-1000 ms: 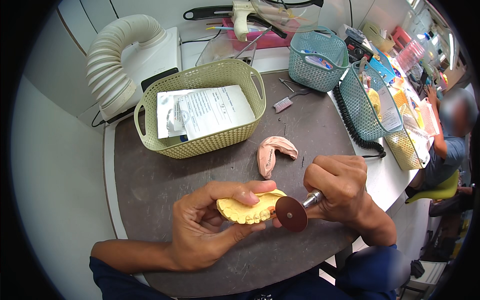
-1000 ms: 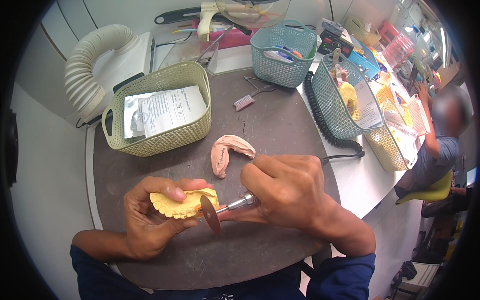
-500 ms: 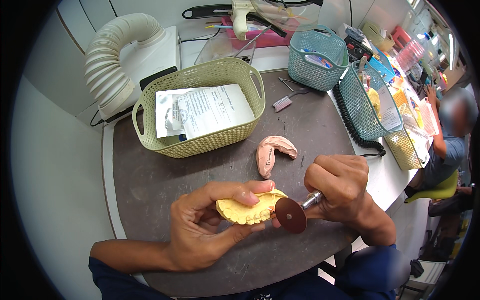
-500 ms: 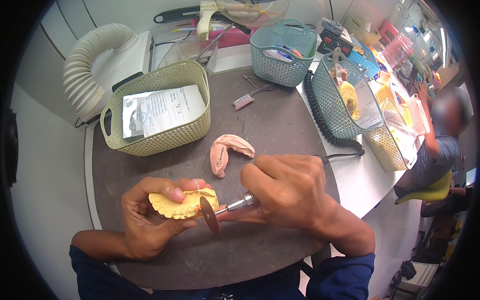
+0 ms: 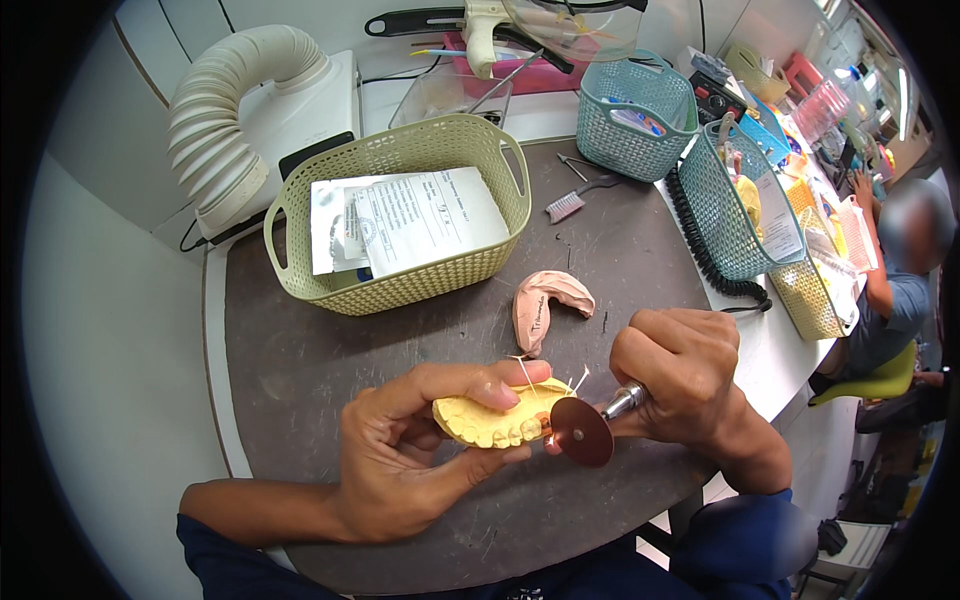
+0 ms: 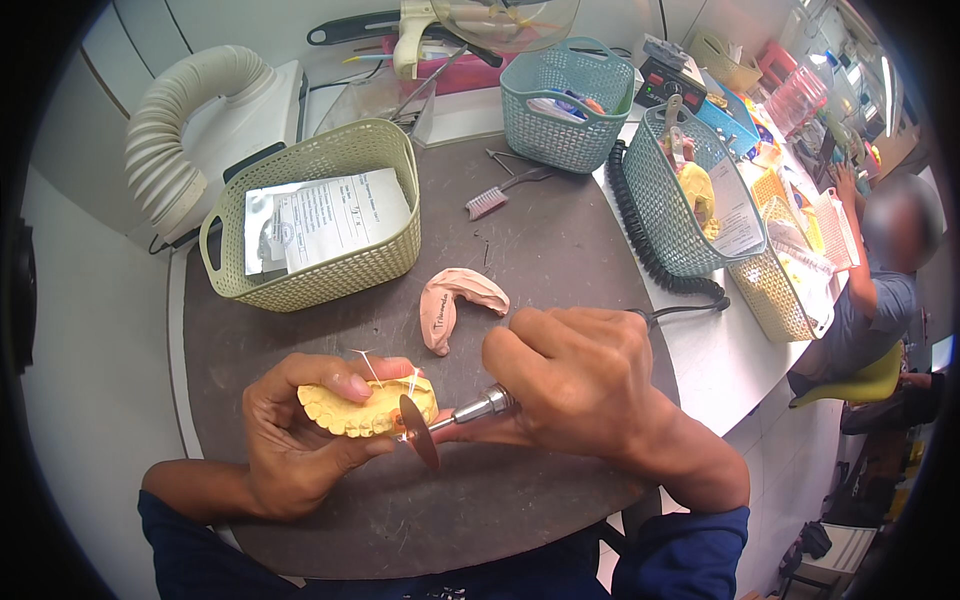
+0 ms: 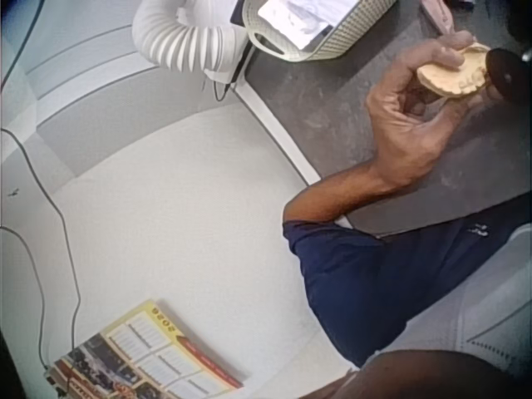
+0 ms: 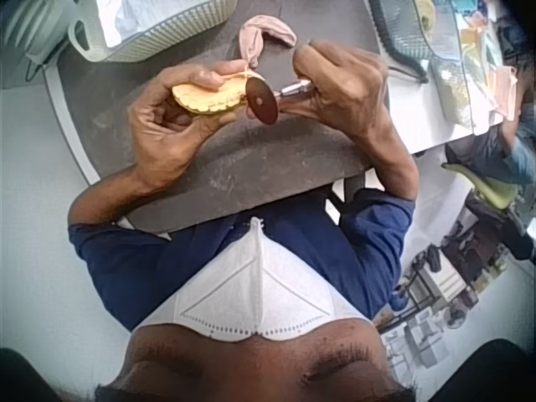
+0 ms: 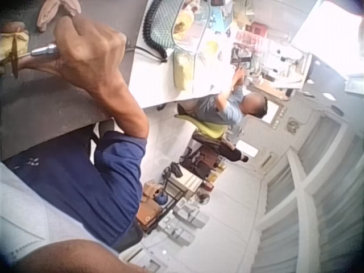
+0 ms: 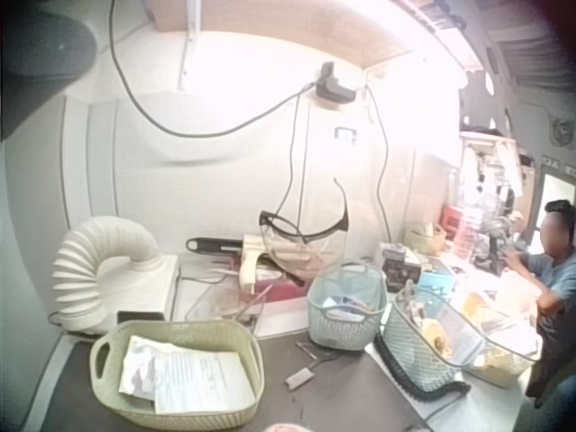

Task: The person uses a rotary grinding tool to smooth and shape a yellow dental prosthesis held in their left hand. They repeatedly grind the surface of the prosthesis, pause to inspect the fit by joining it with a pink counterpart, and then resume grinding. The task involves precise manual manipulation of the dental model and the power tool.

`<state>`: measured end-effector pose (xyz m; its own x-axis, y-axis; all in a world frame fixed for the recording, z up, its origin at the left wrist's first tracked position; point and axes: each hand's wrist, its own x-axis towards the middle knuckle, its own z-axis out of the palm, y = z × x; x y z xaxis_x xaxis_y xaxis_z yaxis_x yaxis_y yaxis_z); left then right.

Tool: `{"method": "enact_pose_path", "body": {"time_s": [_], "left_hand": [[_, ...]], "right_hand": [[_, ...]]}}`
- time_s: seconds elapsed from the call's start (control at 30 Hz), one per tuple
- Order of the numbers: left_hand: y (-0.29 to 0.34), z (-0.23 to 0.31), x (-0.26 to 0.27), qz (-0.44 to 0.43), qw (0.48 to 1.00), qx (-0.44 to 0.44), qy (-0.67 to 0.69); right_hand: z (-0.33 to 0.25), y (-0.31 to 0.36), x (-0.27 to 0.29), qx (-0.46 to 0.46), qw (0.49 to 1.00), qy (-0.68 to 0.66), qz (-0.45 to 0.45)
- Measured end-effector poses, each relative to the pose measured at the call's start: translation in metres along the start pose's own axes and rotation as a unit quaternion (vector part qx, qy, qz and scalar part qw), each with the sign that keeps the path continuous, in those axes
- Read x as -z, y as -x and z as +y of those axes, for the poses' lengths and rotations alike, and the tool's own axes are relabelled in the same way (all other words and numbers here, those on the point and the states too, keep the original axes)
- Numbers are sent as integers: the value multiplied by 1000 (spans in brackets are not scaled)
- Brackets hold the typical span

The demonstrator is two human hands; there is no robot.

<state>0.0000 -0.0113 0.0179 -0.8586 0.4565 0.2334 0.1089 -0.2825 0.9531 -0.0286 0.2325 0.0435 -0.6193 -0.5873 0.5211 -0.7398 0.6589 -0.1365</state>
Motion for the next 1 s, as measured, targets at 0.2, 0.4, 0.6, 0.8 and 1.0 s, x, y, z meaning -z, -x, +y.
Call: {"method": "enact_pose_path", "body": {"time_s": [0.2,0.4,0.6,0.8,1.0], "left_hand": [[0,1,-1,11,999,18,29],[0,-1,-1,9,999,7,34],[2,1,0,5,1000,16,15],[-1,-1,1,-6,999,6,36],[-1,-2,1,-7,999,3,38]], "right_hand": [[0,0,-1,-1,1000,0,-1],[0,0,0,1,1000,2,-2],[1,-1,-1,1,1000,-2,3],[1,0,-2,-7,1000,-10,3],[1,0,-2,-6,1000,-6,5]]}}
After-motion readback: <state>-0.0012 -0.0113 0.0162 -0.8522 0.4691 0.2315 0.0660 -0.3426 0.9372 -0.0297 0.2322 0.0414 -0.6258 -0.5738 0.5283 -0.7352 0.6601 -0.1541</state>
